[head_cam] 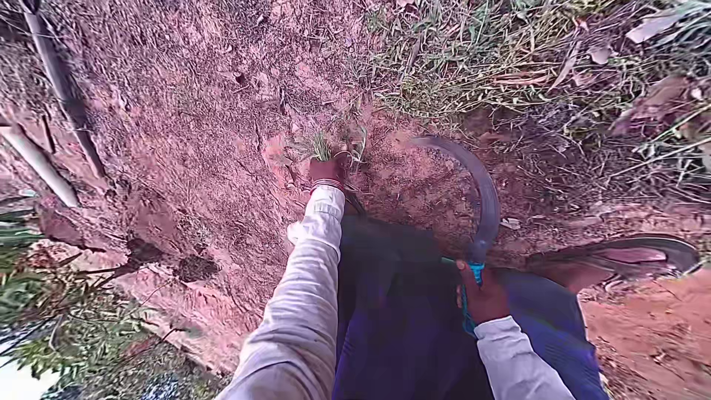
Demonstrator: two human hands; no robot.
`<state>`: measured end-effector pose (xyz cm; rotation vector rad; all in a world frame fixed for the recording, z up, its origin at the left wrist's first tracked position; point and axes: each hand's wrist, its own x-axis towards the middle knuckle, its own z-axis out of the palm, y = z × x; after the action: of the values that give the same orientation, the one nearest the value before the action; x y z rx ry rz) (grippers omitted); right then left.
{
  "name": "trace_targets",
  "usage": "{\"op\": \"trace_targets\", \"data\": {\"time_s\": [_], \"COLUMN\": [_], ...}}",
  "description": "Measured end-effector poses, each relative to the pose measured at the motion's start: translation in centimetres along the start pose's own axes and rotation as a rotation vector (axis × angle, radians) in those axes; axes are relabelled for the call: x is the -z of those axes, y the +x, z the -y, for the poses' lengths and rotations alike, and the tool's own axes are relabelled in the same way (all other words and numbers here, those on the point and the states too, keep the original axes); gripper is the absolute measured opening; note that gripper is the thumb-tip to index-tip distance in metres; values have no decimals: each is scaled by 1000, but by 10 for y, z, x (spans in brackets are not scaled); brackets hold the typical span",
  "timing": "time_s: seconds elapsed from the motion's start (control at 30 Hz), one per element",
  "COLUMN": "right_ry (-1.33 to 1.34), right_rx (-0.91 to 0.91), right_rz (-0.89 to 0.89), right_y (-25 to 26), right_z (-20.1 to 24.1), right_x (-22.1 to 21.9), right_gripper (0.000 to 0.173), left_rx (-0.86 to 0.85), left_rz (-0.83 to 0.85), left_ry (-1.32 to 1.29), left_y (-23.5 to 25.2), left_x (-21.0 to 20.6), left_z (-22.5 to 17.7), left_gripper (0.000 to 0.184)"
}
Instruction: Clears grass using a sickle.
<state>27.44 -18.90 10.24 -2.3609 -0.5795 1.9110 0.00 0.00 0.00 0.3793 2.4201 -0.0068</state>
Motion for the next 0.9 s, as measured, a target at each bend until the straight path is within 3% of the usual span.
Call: {"op": "trace_targets", "data": {"time_s": [0.07,0.13,0.23,0.33,0.4,0.43,0.5,0.57,0.63,0.73,0.9], "right_ry": [59,114,203,245,245,236,226,312,400,404,503], "right_rx": [49,80,122,159,182,206,236,222,188,185,294], "right_rz": [-42,-67,-78,-125,-151,-163,-186,-178,-159,-185,-335], "right_y": [-18,-38,-51,-49,-42,-36,-35,-33,-32,-28,-25], "right_z": [-10,-18,-26,-27,-24,-24,-23,-14,-7,-13,-12], "right_x": [9,20,32,36,46,52,59,59,57,59,59], "right_gripper": [47,42,32,31,29,30,34,29,23,21,18], "left_rx": [-16,-11,-112,-437,-551,-499,-236,42,147,134,-156], "left_rz": [107,168,251,401,393,339,156,18,7,120,327], "left_ry": [206,199,101,242,192,116,92,78,135,198,16], "left_y": [0,-2,-52,-115,-136,-136,-122,-84,-45,-35,-153], "left_x": [-23,-52,-97,-128,-135,-134,-125,-112,-99,-111,-156], "left_z": [3,-3,-39,-62,-72,-77,-75,-62,-39,-17,-45], "left_gripper": [86,101,78,61,63,63,61,74,71,61,70]}}
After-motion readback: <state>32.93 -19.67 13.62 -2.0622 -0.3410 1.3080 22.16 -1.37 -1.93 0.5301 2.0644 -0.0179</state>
